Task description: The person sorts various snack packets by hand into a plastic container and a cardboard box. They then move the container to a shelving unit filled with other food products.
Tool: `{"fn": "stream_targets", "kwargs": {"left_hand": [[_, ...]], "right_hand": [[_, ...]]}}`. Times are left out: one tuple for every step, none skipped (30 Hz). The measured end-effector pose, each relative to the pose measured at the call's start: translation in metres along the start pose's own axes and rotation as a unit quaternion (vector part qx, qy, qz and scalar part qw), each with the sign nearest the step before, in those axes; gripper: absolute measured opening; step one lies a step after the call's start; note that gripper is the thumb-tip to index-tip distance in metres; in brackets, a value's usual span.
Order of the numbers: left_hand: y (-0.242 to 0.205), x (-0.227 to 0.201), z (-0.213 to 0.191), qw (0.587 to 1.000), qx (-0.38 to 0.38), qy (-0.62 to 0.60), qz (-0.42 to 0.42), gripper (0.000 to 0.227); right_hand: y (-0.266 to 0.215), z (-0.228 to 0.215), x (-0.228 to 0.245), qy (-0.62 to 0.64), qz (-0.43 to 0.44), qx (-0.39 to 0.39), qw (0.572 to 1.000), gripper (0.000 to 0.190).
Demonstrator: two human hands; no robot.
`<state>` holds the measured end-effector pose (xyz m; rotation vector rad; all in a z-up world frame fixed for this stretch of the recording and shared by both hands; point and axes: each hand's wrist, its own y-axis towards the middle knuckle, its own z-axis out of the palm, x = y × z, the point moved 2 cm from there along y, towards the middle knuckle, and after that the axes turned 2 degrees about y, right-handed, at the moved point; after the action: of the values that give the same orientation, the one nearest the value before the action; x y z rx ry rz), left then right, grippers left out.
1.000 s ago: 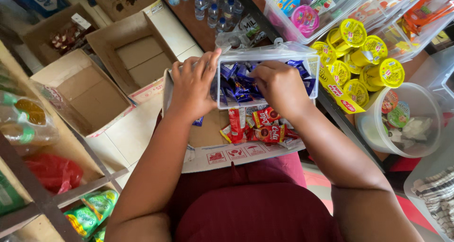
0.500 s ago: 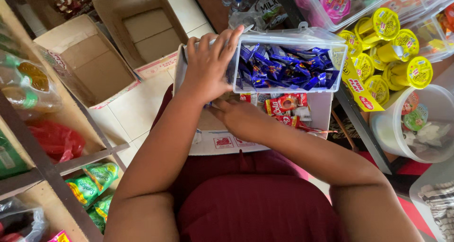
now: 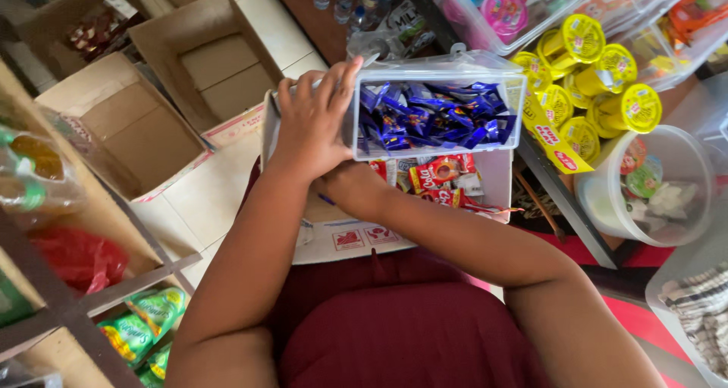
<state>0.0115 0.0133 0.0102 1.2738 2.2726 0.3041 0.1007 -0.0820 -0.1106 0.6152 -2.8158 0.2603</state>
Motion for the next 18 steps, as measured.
{"fn": "stream_targets", "kwargs": {"left_hand": [[-0.001,0.001,0.000,1.000,-0.010,0.001,0.006,0.140],[-0.001,0.002,0.001,1.000,-0.020,0.002,0.012,0.139],[-0.002,0.002,0.001,0.999,-0.030,0.003,0.019,0.137],[-0.003,0.001,0.003,0.999,-0.030,0.002,0.018,0.136],[-0.002,0.001,0.003,0.999,-0.031,0.004,0.017,0.135],[-0.001,0.000,0.003,0.999,-0.033,0.005,0.016,0.133],[-0.002,0.000,0.002,1.000,-0.021,0.003,0.013,0.135],[-0.002,0.001,0.002,1.000,-0.008,0.001,0.010,0.136],[-0.002,0.001,0.001,1.000,0.005,-0.001,0.004,0.137],[-0.002,0.000,0.001,1.000,0.003,0.000,0.005,0.138],[-0.001,0.000,0.000,1.000,0.001,0.002,0.006,0.138],[-0.001,0.000,0.000,1.000,0.000,0.003,0.007,0.138],[0.000,0.000,-0.001,1.000,0.001,0.005,0.004,0.139],[0.000,0.000,-0.001,1.000,0.002,0.006,0.002,0.140],[-0.001,0.000,0.000,1.000,0.005,0.006,0.000,0.141],[-0.002,-0.001,0.000,1.000,0.003,0.003,0.001,0.141],[-0.001,-0.001,-0.001,1.000,0.000,0.000,0.002,0.140],[-0.001,-0.001,-0.001,1.000,-0.003,-0.002,0.004,0.139]], "right_hand": [[-0.001,-0.002,0.004,0.000,-0.012,-0.036,0.999,0.027],[-0.003,-0.003,0.007,0.000,-0.024,-0.071,0.997,0.028],[-0.004,-0.004,0.010,0.000,-0.036,-0.108,0.994,0.029],[-0.006,-0.003,0.013,-0.026,-0.033,-0.118,0.992,0.034],[-0.005,-0.003,0.014,-0.053,-0.032,-0.129,0.990,0.039],[-0.005,-0.004,0.015,-0.080,-0.031,-0.140,0.986,0.045],[-0.005,-0.005,0.015,-0.092,-0.032,-0.128,0.987,0.043],[-0.005,-0.006,0.015,-0.103,-0.033,-0.116,0.987,0.041],[-0.005,-0.008,0.017,-0.113,-0.037,-0.103,0.988,0.040],[-0.005,-0.007,0.016,-0.112,-0.011,-0.022,0.993,0.036],[-0.005,-0.007,0.014,-0.109,0.014,0.060,0.992,0.033],[-0.007,-0.006,0.013,-0.106,0.037,0.142,0.984,0.029],[-0.007,-0.010,0.013,-0.101,0.020,0.087,0.991,0.029],[-0.007,-0.012,0.012,-0.096,0.003,0.032,0.995,0.029],[-0.008,-0.012,0.013,-0.089,-0.014,-0.022,0.996,0.028],[-0.009,-0.009,0.013,-0.105,-0.004,-0.025,0.994,0.034],[-0.009,-0.006,0.012,-0.121,0.006,-0.029,0.992,0.039],[-0.008,-0.002,0.011,-0.138,0.015,-0.033,0.990,0.044]]}}
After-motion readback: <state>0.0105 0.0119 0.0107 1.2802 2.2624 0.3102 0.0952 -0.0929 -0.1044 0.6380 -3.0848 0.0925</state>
